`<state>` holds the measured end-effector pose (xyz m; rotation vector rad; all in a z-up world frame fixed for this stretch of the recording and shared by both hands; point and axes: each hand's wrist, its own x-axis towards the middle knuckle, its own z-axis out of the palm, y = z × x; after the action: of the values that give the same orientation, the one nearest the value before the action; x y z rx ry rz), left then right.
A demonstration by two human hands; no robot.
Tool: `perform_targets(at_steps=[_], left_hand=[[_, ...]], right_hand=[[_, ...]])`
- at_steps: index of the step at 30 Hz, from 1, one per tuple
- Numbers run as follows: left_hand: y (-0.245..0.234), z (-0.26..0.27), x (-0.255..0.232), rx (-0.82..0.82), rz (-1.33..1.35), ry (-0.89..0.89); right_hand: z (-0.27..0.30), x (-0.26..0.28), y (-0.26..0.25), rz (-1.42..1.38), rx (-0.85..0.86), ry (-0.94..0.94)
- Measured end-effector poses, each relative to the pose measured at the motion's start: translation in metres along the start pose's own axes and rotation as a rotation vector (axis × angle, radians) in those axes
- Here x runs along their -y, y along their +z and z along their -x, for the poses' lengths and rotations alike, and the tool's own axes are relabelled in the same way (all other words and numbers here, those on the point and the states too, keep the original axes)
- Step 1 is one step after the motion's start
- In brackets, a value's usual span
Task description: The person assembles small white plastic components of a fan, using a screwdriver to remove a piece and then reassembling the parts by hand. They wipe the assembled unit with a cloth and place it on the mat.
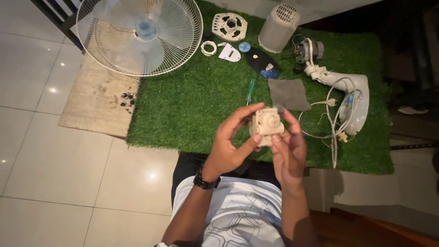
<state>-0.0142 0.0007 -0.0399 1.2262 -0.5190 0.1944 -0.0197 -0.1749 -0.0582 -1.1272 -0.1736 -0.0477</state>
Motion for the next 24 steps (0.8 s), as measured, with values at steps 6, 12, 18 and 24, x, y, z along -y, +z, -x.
perform_targets(at_steps=[6,12,18,24], left_hand=[[0.000,-0.001,0.001,-0.008,0.004,-0.021],[0.003,-0.001,0.015,-0.096,0.021,-0.075],[-0.006,0.012,0.048,-0.191,-0.007,-0.046],[-0.032,0.033,0.106,-0.271,0.608,-0.417]], right_hand=[[0.005,-0.001,-0.001,-0.136,-0.026,0.063],[0.006,-0.006,0.007,-0.217,-0.032,0.134],[-0.002,-0.032,0.004,-0.149,-0.112,0.253],[-0.022,-0.095,-0.023,0.275,0.140,0.274]])
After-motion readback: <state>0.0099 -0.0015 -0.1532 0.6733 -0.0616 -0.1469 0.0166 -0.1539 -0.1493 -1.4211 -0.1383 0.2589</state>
